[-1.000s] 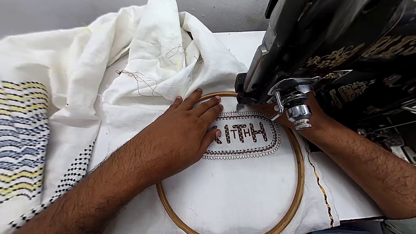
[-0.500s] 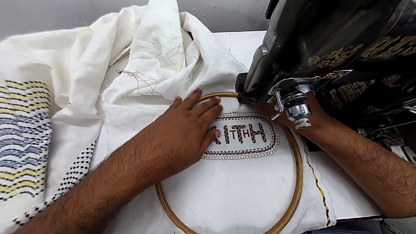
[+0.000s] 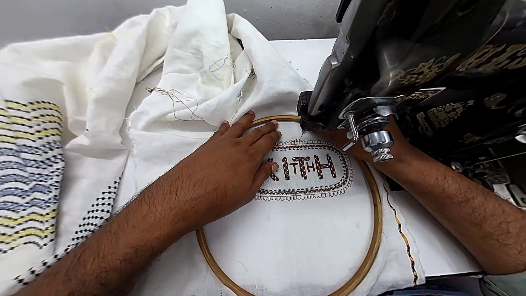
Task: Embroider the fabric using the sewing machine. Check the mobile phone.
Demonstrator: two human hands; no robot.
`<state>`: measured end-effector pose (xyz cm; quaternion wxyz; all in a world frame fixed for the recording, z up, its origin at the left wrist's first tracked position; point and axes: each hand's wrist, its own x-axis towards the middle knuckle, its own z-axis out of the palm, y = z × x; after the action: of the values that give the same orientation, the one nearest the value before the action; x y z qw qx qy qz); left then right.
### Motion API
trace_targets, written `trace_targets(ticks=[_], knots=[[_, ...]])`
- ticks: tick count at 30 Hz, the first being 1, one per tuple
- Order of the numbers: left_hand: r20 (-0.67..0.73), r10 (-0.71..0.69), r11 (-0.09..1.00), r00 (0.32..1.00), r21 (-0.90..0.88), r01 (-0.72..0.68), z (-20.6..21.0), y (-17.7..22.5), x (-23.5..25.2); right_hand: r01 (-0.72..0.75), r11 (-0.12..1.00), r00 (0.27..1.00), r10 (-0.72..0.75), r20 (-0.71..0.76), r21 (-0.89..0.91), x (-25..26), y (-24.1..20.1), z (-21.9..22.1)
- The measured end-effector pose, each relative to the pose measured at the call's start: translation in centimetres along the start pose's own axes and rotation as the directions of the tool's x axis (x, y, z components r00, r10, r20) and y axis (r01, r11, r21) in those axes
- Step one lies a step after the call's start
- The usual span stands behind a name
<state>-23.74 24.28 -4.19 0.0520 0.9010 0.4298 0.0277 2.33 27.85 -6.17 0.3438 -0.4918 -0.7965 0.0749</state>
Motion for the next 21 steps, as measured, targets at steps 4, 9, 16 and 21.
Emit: trace_targets(ticks=[4,9,16,21], knots=[[-0.007,-0.003,1.0,1.0,-0.002,0.003,0.07,-0.06,0.07,0.013,1.0,1.0,-0.013,-0.023,-0.006,0.03,0.16,0.26],[-0.031,0.012,1.0,0.999,0.002,-0.011,0.31,-0.26,0.19,0.014,0.999,0.999,-0.012,-0.043,0.052,-0.1,0.35,0.39],[-0.017,0.006,1.0,1.0,0.004,-0.006,0.12,-0.15,0.03,-0.033,0.999,0.999,0.033,-0.008,0.024,-0.03,0.08,0.22],[0.0,0.005,1.0,1.0,-0.002,-0.005,-0.14,-0.18,-0.16,-0.002,0.999,1.0,0.002,-0.02,0.037,-0.02,0.24,0.47]])
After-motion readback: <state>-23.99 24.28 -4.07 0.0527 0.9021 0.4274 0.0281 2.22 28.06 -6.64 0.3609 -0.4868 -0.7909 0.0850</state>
